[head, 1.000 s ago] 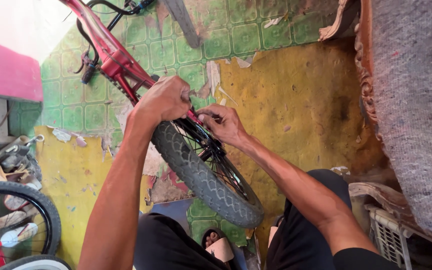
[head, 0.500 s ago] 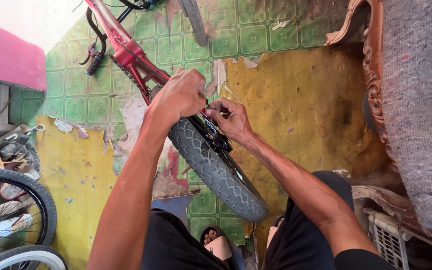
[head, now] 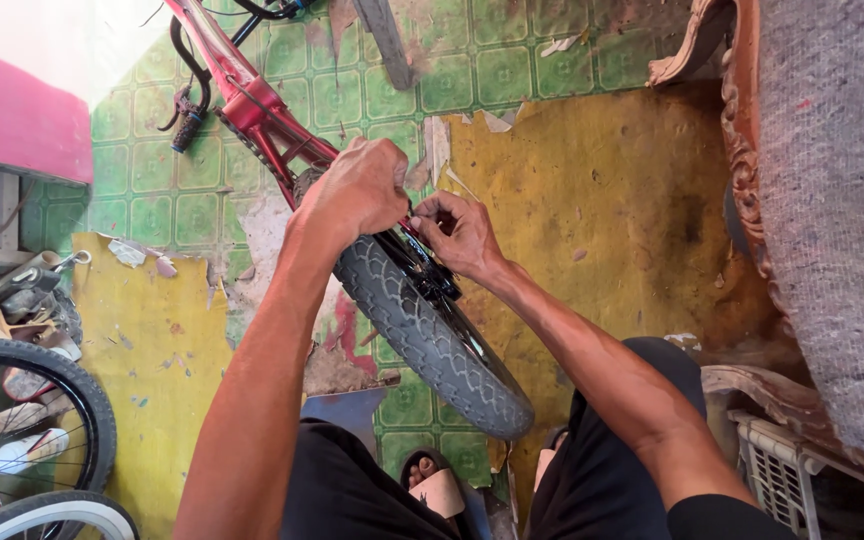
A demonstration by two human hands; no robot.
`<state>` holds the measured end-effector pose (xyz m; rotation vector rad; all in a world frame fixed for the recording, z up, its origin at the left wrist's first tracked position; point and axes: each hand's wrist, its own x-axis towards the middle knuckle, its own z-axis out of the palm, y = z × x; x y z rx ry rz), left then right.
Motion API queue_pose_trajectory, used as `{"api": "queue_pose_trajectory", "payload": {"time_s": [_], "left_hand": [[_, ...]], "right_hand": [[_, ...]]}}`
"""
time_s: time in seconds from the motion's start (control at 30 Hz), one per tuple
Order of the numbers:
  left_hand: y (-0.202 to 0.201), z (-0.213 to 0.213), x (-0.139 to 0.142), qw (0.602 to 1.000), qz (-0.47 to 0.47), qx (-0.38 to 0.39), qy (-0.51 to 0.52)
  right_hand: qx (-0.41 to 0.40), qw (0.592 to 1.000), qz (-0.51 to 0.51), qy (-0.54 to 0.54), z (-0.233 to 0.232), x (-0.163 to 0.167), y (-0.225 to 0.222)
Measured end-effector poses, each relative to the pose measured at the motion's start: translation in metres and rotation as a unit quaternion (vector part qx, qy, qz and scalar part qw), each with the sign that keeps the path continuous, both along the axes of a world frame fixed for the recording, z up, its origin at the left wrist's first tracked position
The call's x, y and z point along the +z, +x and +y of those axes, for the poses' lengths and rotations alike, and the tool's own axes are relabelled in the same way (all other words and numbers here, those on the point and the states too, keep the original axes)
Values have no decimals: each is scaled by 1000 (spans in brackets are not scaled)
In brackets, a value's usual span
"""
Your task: The person sits on the floor beside a small red bicycle and works on its rear wheel, threading the chain over the rear sprocket and aligning the wheel in the frame. They tighten the rear axle fasteners by hand and reposition the wheel while checking the chain fit.
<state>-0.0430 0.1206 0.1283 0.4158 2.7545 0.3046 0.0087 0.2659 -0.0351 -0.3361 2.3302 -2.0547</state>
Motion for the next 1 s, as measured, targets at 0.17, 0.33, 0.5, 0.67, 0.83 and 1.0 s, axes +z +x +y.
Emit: {"api": "queue_pose_trajectory", "payload": {"time_s": [0.17, 0.33, 0.5, 0.67, 0.83, 1.0], "left_hand": [[2, 2, 1, 1000, 3, 11, 8], [3, 3, 3, 1000, 2, 0, 1], [4, 3, 6, 1000, -6, 14, 9], [4, 3, 7, 1000, 6, 7, 21], [2, 2, 6, 1000, -3, 19, 22], [3, 1, 4, 1000, 0, 16, 22]], "right_hand": [[1, 1000, -1, -19, -1, 1, -1], [7, 999, 35, 30, 2, 3, 0], [-9, 1000, 22, 16, -2, 7, 2], [-8, 997, 67, 27, -2, 15, 1], [49, 994, 83, 48, 6, 29, -1], [72, 992, 87, 59, 11, 41, -2]]}}
